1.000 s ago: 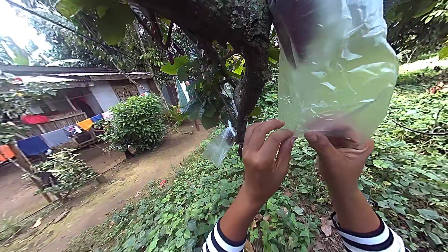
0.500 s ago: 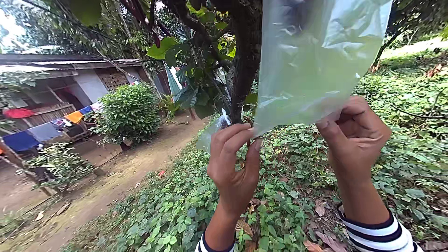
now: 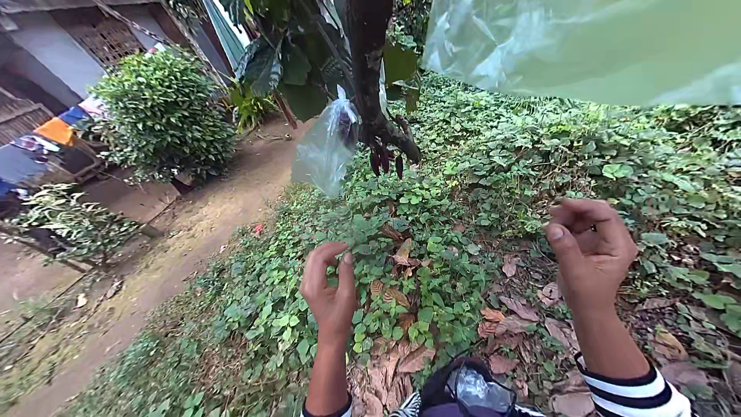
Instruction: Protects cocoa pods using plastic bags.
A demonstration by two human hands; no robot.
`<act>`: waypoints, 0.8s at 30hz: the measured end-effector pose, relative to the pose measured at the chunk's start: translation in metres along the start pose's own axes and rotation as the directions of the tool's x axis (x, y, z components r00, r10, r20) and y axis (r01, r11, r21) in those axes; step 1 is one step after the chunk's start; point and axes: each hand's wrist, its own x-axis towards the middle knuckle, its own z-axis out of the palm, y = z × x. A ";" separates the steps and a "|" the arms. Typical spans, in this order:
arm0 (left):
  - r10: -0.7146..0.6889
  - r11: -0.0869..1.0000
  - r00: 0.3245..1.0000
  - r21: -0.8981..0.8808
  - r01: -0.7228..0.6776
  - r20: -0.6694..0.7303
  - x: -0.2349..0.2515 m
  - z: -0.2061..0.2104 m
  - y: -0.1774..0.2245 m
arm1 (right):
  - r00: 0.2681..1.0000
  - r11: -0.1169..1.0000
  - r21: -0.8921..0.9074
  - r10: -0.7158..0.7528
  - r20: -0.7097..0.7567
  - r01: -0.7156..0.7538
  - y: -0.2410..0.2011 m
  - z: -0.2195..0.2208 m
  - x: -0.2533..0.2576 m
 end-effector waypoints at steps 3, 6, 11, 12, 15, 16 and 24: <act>-0.183 0.982 0.977 0.069 0.176 0.108 -0.030 -0.001 -0.030 | 0.989 0.989 -0.025 0.146 0.028 -0.145 0.021 -0.007 -0.034; -0.363 0.930 0.902 0.148 0.336 0.233 -0.055 0.001 -0.046 | 0.963 0.963 -0.090 0.261 0.060 -0.255 0.032 -0.013 -0.060; -0.566 0.822 0.708 0.227 0.522 0.422 -0.080 0.011 -0.055 | 0.898 0.891 -0.231 0.425 0.117 -0.391 0.045 -0.021 -0.091; -0.588 0.805 0.664 0.250 0.539 0.463 -0.085 0.014 -0.055 | 0.877 0.873 -0.258 0.458 0.145 -0.413 0.048 -0.022 -0.099; -0.588 0.790 0.555 0.270 0.550 0.588 -0.103 0.029 -0.056 | 0.807 0.838 -0.290 0.533 0.255 -0.462 0.058 -0.023 -0.121; -0.573 0.791 0.520 0.262 0.553 0.634 -0.110 0.035 -0.056 | 0.770 0.820 -0.300 0.565 0.295 -0.487 0.061 -0.022 -0.129; -0.431 0.774 0.138 0.288 0.564 0.892 -0.162 0.076 -0.044 | 0.095 0.664 -0.527 0.664 0.741 -0.530 0.078 -0.027 -0.198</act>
